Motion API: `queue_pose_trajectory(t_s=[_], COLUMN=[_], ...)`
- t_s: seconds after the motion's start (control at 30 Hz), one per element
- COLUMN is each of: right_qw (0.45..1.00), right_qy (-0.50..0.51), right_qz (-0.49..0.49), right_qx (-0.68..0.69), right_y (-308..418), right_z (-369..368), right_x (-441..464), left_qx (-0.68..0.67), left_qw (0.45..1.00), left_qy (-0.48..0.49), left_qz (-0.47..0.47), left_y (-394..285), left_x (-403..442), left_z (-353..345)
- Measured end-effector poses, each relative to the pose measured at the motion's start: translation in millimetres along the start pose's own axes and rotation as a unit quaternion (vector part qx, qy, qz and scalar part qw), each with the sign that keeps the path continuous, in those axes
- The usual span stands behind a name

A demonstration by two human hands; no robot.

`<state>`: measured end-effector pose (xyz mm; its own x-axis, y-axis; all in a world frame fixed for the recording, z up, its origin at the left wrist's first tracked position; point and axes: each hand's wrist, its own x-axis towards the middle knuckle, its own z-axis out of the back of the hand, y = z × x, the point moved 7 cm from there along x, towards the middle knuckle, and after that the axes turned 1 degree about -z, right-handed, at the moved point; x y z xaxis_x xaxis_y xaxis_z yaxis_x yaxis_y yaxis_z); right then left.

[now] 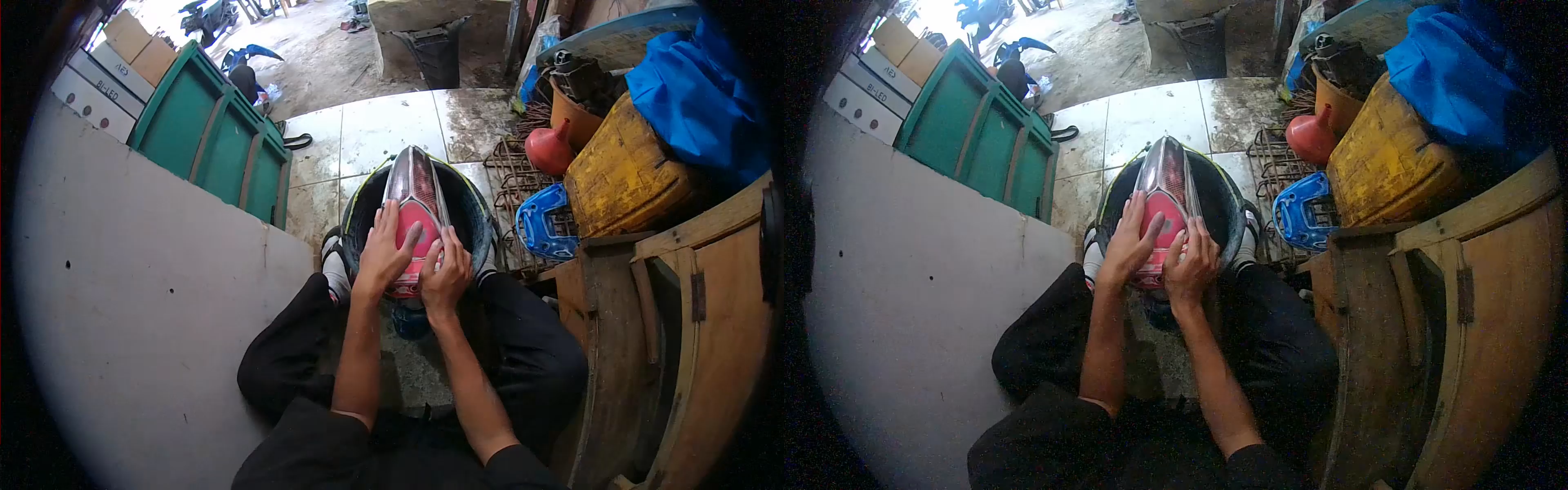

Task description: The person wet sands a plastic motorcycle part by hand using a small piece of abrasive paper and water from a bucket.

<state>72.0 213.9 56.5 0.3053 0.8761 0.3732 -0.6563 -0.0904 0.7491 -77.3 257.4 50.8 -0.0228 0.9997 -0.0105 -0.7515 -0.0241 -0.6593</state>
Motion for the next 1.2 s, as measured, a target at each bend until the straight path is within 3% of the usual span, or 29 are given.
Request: queue_pose_trajectory(t_s=[0.1, 0.17, 0.27, 0.33, 0.4, 0.5, 0.63, 0.73, 0.87, 0.93, 1.0, 1.1, 1.2], right_qw=[1.0, 1.0, 1.0, 1.0, 1.0, 1.0, 1.0, 1.0, 1.0, 1.0, 0.999, 1.0, 0.999], right_qy=[-0.008, -0.009, -0.004, -0.002, -0.004, 0.0, -0.012, -0.015, -0.016, -0.007, -0.017, -0.005, -0.007], right_qz=[-0.01, -0.007, -0.009, -0.014, -0.015, -0.011, 0.007, 0.01, 0.011, 0.021, 0.03, 0.022, 0.026], right_qx=[-0.001, 0.009, 0.003, 0.008, 0.012, 0.016, -0.001, -0.01, -0.001, -0.008, -0.008, -0.01, -0.021], right_y=[1.6, 2.3, -0.3, 1.1, 0.0, -0.2, 0.6, 0.2, 4.2, 4.3, 3.7, 1.8, 3.4], right_z=[1.7, 2.1, -0.6, 0.6, 2.8, 4.0, 1.5, 3.4, 3.3, 0.6, 0.0, -0.7, -0.7], right_x=[0.6, -1.0, 0.6, -0.5, 0.8, -0.6, 0.0, -1.5, -0.7, 4.5, 3.2, 2.6, 2.5], left_qx=[0.04, -0.024, -0.001, 0.008, 0.042, -0.022, 0.0, 0.021, -0.012, 0.007, 0.022, 0.018, -0.041], left_qw=[0.995, 0.997, 0.993, 0.992, 0.988, 1.0, 0.999, 0.999, 0.998, 0.998, 0.997, 0.998, 0.998], left_qy=[0.026, 0.033, 0.118, 0.126, 0.136, 0.01, -0.016, -0.03, 0.031, 0.06, 0.07, 0.064, -0.049], left_qz=[-0.087, -0.058, 0.018, -0.023, -0.056, -0.016, 0.028, 0.037, 0.055, 0.009, 0.022, 0.015, -0.01], left_y=[37.6, 21.8, 28.8, 59.2, 57.3, 6.1, 2.3, 3.3, -10.7, 22.3, 21.5, 24.9, 6.3], left_x=[58.7, 112.2, 196.7, 234.2, 229.6, 115.1, 0.7, 2.5, 97.8, 174.1, 191.6, 175.4, 77.6], left_z=[-31.8, -26.0, -41.9, -68.9, -71.9, -18.2, -0.3, -4.1, -1.0, -35.3, -37.1, -41.7, -13.6])
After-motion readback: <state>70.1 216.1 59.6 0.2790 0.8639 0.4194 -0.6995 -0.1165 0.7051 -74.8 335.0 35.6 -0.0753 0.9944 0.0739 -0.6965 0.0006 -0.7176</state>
